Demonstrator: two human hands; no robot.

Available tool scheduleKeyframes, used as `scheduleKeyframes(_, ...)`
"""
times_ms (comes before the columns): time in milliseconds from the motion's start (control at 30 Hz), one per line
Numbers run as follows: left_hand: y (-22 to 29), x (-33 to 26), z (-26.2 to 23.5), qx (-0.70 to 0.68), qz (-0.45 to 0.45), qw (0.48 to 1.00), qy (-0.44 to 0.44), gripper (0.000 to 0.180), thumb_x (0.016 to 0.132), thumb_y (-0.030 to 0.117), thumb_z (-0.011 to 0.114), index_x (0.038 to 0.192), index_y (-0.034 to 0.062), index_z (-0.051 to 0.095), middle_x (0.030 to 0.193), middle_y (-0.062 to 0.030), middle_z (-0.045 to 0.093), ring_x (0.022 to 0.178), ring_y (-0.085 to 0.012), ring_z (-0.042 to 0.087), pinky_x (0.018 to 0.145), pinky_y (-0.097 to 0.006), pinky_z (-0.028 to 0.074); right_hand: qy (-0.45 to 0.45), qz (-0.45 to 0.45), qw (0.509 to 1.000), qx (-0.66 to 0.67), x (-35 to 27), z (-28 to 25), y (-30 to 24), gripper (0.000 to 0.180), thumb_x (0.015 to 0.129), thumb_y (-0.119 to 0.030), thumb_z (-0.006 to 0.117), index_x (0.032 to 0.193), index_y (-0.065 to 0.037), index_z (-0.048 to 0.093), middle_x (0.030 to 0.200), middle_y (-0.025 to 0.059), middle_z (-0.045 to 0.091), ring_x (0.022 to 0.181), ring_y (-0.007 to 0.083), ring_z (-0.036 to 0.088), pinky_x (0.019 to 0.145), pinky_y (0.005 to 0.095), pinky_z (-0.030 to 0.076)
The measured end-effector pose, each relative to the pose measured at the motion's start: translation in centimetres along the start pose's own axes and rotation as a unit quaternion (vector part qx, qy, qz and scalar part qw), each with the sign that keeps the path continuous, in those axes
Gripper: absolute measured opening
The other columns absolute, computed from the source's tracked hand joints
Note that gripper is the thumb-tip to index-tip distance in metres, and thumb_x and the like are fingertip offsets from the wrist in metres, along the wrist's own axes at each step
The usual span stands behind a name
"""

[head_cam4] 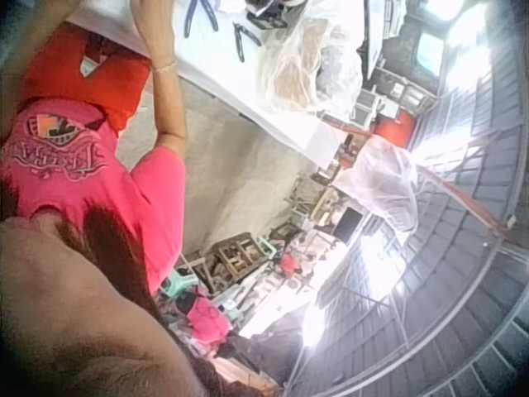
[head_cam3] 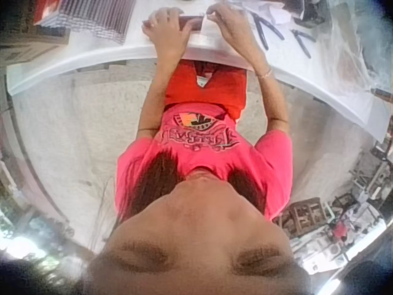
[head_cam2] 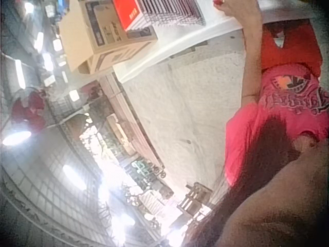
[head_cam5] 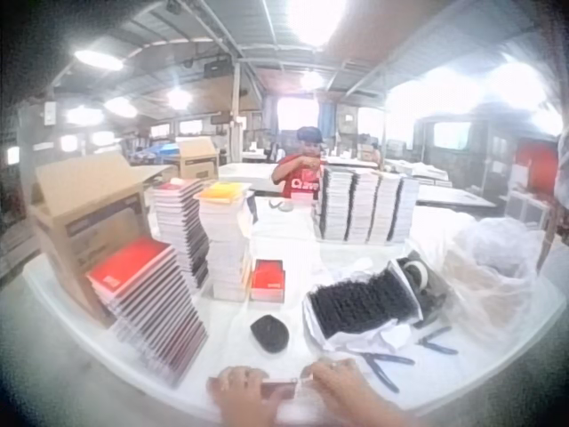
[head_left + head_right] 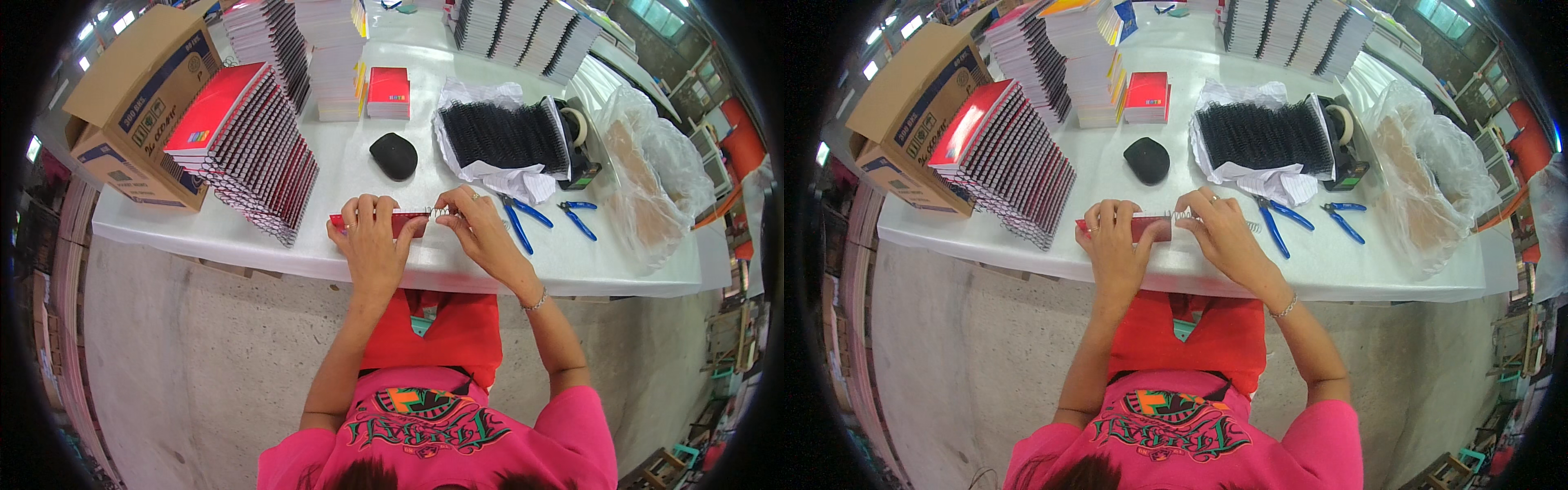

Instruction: The person binds notebooks by manually inserting a black plastic spiral through the pre-punched holes and using a blue handheld tool to trim the excess spiral wire.

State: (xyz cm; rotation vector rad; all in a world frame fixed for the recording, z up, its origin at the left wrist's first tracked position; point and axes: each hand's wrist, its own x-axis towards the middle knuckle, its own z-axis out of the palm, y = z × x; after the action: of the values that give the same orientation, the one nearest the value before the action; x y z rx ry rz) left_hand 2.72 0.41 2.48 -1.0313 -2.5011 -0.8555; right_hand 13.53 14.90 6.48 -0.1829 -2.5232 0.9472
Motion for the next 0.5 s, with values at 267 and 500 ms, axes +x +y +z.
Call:
scheduleKeyframes(267,-0.8,0.0,-0.6,-0.204,-0.022,0.973,0.108,0.043,0.084,0.028,0.074,0.115,0.0079,0.053,0.121,-0.0132,0.043,0.121,-0.0325,0.041,0.102,-0.051,0.032,0.000,-0.073,0.984,-0.163,1.0,0.1,0.9,0.020,0.093,-0.024,0.060,0.099,-0.005,0.060,0.089,0.0102,0.059,0.084,0.0296,0.055,0.082,0.0402,0.039)
scheduleKeyframes(500,-2.8,-0.3,-1.5,-0.333,-0.109,0.937,-0.010,0.049,0.080,0.025,0.078,0.113,0.0035,0.049,0.113,-0.0154,0.043,0.107,-0.0319,0.046,0.094,-0.043,0.038,-0.178,0.037,0.982,0.053,7.6,0.2,3.8,0.025,0.095,-0.022,0.061,0.110,-0.002,0.061,0.102,0.0106,0.063,0.089,0.0266,0.058,0.073,0.0370,0.045)
